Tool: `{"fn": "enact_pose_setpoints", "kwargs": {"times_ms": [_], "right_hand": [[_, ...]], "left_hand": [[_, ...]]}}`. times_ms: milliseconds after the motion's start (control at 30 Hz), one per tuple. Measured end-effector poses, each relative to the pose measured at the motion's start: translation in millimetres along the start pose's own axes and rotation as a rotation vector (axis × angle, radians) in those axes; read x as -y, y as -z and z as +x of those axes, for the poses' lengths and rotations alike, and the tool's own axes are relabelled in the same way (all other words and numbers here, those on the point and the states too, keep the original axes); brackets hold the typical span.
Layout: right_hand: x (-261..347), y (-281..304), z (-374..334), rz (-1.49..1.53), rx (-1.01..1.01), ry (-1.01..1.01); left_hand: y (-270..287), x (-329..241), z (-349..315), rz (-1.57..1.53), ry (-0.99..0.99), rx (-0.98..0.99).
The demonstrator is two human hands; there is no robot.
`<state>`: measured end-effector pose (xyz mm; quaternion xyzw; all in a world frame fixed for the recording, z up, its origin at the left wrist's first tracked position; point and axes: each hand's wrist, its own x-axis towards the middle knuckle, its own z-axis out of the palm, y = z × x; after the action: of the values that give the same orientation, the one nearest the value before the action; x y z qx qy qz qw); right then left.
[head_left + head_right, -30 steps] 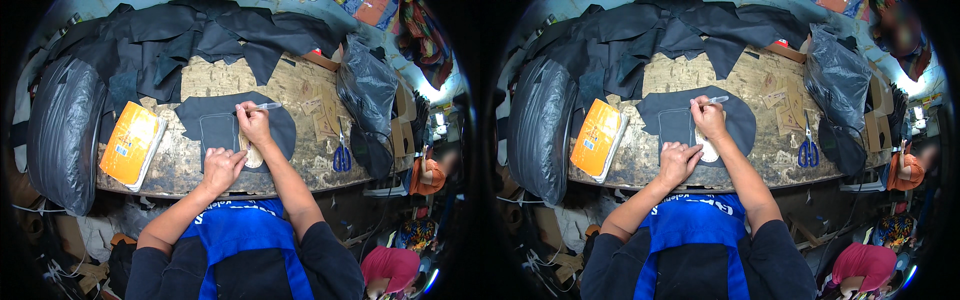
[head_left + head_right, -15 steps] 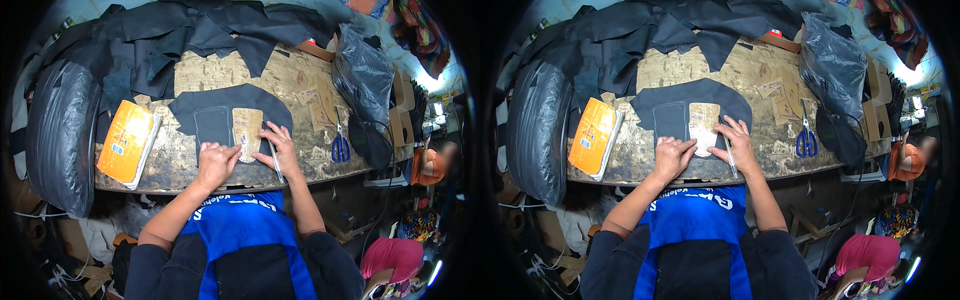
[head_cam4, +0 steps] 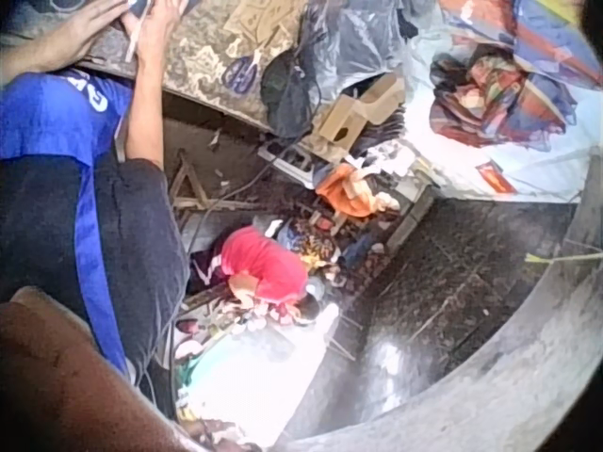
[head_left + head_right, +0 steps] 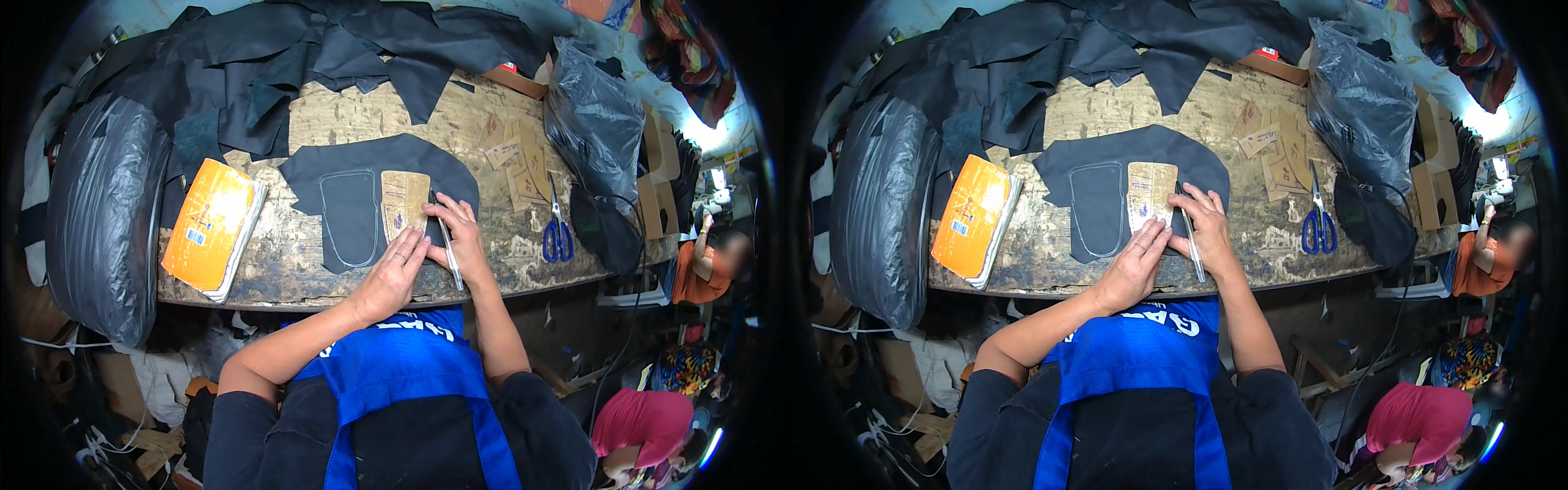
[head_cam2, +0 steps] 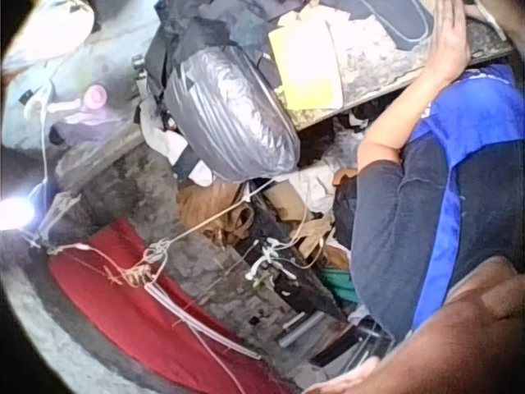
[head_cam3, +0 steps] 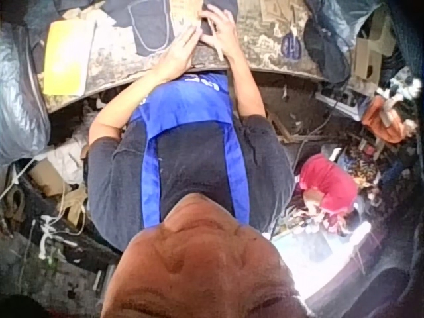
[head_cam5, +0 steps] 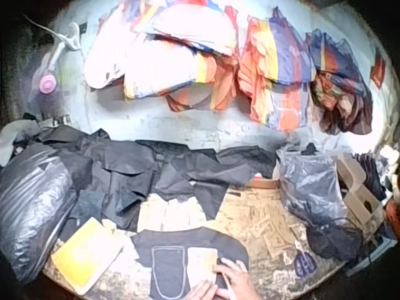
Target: The person places cardboard templates on black fabric and traces their outlines with a pen. They consult a notebook containing additional patterns, then continue tracing multiple shapes onto the fabric.
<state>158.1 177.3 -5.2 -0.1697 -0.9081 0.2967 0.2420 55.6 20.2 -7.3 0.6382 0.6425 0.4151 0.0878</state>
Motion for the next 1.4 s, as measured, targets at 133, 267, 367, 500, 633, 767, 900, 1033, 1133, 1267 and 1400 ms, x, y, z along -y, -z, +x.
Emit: {"fn": "enact_pose_setpoints", "kwargs": {"times_ms": [133, 267, 367, 500, 633, 767, 900, 1033, 1133, 1267, 1400], "right_hand": [[4.4, 5.3, 4.4, 0.094, 0.005, -0.051], [15.2, 18.0, 15.2, 0.456, -0.084, -0.187], [28.3, 20.4, 22.3, 0.527, -0.001, -0.118], [42.9, 7.7, 30.4, 0.485, 0.188, -0.171], [45.8, 2.7, 36.4, 0.421, 0.343, -0.061], [47.2, -0.5, 44.2, 0.304, 0.421, 0.01], [45.9, -6.2, 63.8, 0.155, 0.436, -0.05], [43.0, -11.3, 86.2, 0.201, 0.323, -0.037], [42.6, -14.3, 98.9, 0.14, 0.298, -0.072], [39.4, -15.0, 114.4, 0.141, 0.233, -0.089], [34.5, -19.1, 124.8, 0.126, 0.133, -0.119]], "left_hand": [[-1.4, 2.4, -0.4, 0.028, 0.016, 0.043], [-2.1, 1.1, -0.7, 0.148, -0.011, 0.094], [-3.4, 0.6, 0.5, 0.186, -0.019, 0.126], [-4.0, 1.8, -0.2, 0.135, -0.002, 0.143], [-5.1, 1.5, -5.3, 0.054, 0.049, 0.172], [-6.0, 1.1, -5.2, 0.092, -0.003, 0.119], [-3.4, 0.5, 4.4, 0.139, -0.015, 0.072], [2.5, 4.4, 21.4, 0.136, 0.005, 0.03], [6.4, 10.2, 35.5, 0.147, 0.029, 0.031], [11.9, 18.6, 51.5, 0.148, 0.201, 0.178], [16.7, 24.6, 63.6, 0.117, 0.292, 0.266]]}}
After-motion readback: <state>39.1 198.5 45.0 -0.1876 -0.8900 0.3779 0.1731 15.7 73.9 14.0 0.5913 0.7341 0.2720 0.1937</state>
